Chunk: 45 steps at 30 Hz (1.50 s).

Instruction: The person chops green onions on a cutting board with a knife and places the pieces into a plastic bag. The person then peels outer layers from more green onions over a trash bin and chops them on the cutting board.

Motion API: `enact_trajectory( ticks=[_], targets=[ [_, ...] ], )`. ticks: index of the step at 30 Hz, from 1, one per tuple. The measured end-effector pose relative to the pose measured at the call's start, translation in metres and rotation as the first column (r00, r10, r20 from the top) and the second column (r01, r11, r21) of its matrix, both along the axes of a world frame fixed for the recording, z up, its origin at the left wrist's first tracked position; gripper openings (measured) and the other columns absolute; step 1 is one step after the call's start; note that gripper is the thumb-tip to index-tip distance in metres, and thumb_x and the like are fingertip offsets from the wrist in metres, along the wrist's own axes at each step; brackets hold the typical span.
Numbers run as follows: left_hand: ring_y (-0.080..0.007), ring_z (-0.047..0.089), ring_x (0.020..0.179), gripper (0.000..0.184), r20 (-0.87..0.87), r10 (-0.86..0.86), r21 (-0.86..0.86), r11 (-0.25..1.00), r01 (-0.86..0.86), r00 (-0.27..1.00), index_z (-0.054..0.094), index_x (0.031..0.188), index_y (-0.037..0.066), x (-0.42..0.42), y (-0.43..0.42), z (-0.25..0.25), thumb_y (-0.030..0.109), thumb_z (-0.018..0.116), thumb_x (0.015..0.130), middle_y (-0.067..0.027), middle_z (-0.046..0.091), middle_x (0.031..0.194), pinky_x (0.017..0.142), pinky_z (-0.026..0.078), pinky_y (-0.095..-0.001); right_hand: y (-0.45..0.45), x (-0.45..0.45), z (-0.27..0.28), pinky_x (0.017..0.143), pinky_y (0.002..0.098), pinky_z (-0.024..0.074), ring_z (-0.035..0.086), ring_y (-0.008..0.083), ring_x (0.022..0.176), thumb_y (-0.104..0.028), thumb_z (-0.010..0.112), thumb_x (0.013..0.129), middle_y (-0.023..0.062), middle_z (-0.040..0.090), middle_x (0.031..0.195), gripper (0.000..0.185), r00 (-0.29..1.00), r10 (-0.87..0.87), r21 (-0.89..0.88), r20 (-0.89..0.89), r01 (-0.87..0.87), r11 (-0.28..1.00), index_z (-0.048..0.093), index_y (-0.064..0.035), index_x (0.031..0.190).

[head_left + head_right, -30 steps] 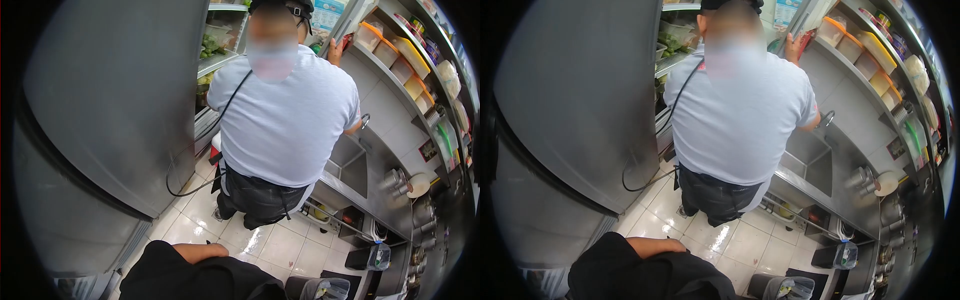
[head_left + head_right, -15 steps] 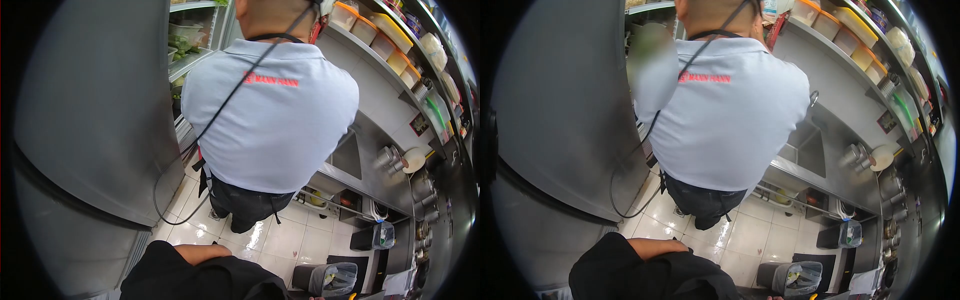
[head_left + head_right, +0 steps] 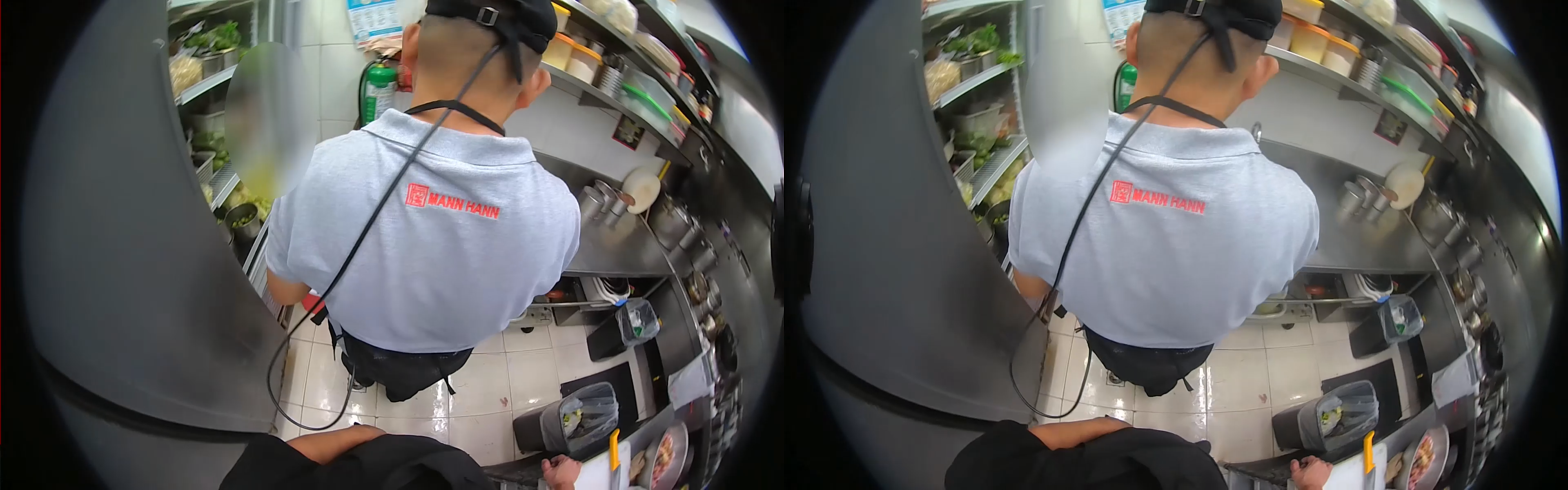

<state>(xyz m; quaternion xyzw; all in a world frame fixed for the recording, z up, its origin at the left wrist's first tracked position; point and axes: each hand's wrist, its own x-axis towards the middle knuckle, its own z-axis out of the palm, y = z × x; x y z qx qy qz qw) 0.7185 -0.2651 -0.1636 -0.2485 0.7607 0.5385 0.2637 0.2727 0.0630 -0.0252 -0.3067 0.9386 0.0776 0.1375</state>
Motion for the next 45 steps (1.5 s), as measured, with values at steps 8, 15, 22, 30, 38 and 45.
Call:
enact_trajectory(
  ticks=[8, 15, 22, 30, 38, 45],
  targets=[
    [-0.028, 0.059, 0.125, 0.047, 0.083, -0.098, 0.109, 0.99, 0.088, 0.992, 0.061, 0.135, 0.01, -0.011, -0.011, 0.048, 0.04, 0.054, 0.099, -0.0146, 0.063, 0.135, 0.106, 0.044, -0.0373, 0.013, -0.011, -0.026, 0.093, 0.0393, 0.0438, 0.071, 0.0266, 0.091, -0.056, 0.065, 0.076, 0.0073, 0.076, 0.088, 0.043, 0.996, 0.039, -0.04, -0.079, -0.042, 0.998, 0.079, -0.017, 0.087],
    [-0.0285, 0.06, 0.124, 0.048, 0.178, -0.12, 0.1, 0.99, 0.103, 0.977, 0.061, 0.135, 0.01, -0.015, -0.024, 0.05, 0.041, 0.055, 0.099, -0.0153, 0.063, 0.133, 0.106, 0.044, -0.0376, 0.009, -0.003, -0.013, 0.095, 0.0425, 0.0409, 0.067, 0.028, 0.1, -0.058, 0.063, 0.08, 0.0119, 0.075, 0.095, 0.046, 0.997, 0.058, -0.008, -0.058, -0.059, 0.998, 0.078, -0.0164, 0.094],
    [-0.029, 0.06, 0.123, 0.049, 0.225, -0.184, 0.096, 0.981, 0.166, 0.957, 0.061, 0.135, 0.009, -0.035, -0.032, 0.055, 0.042, 0.055, 0.099, -0.016, 0.064, 0.132, 0.105, 0.045, -0.0379, 0.006, -0.001, -0.008, 0.094, 0.038, 0.0415, 0.068, 0.0233, 0.096, -0.057, 0.065, 0.08, 0.0052, 0.075, 0.091, 0.046, 0.998, 0.026, -0.049, -0.049, -0.028, 0.998, 0.078, -0.0171, 0.097],
    [-0.0296, 0.06, 0.123, 0.049, 0.198, -0.251, 0.078, 0.968, 0.24, 0.947, 0.06, 0.135, 0.009, -0.097, -0.023, 0.055, 0.043, 0.055, 0.099, -0.0168, 0.065, 0.13, 0.104, 0.045, -0.0382, 0.014, 0.001, -0.015, 0.093, 0.0377, 0.0411, 0.068, 0.0216, 0.089, -0.057, 0.067, 0.079, 0.0055, 0.074, 0.084, 0.043, 0.996, 0.045, -0.126, -0.076, -0.054, 0.991, 0.078, -0.0176, 0.093],
    [-0.0302, 0.061, 0.122, 0.05, 0.184, -0.369, 0.076, 0.929, 0.361, 0.911, 0.06, 0.135, 0.009, -0.177, -0.014, 0.056, 0.044, 0.055, 0.099, -0.0176, 0.065, 0.128, 0.104, 0.045, -0.0386, 0.014, -0.001, -0.011, 0.094, 0.0399, 0.042, 0.068, 0.0237, 0.087, -0.056, 0.069, 0.078, 0.0071, 0.073, 0.085, 0.042, 0.991, 0.092, -0.256, -0.102, -0.115, 0.96, 0.078, -0.0171, 0.09],
    [-0.0307, 0.061, 0.121, 0.051, 0.19, -0.483, 0.052, 0.874, 0.482, 0.855, 0.06, 0.135, 0.008, -0.236, 0.0, 0.05, 0.044, 0.055, 0.099, -0.0184, 0.066, 0.127, 0.103, 0.045, -0.0388, 0.016, 0.0, -0.008, 0.092, 0.04, 0.0419, 0.068, 0.0228, 0.087, -0.057, 0.069, 0.079, 0.0048, 0.072, 0.084, 0.043, 0.992, 0.094, -0.35, -0.087, -0.119, 0.929, 0.077, -0.0167, 0.091]
  ],
)
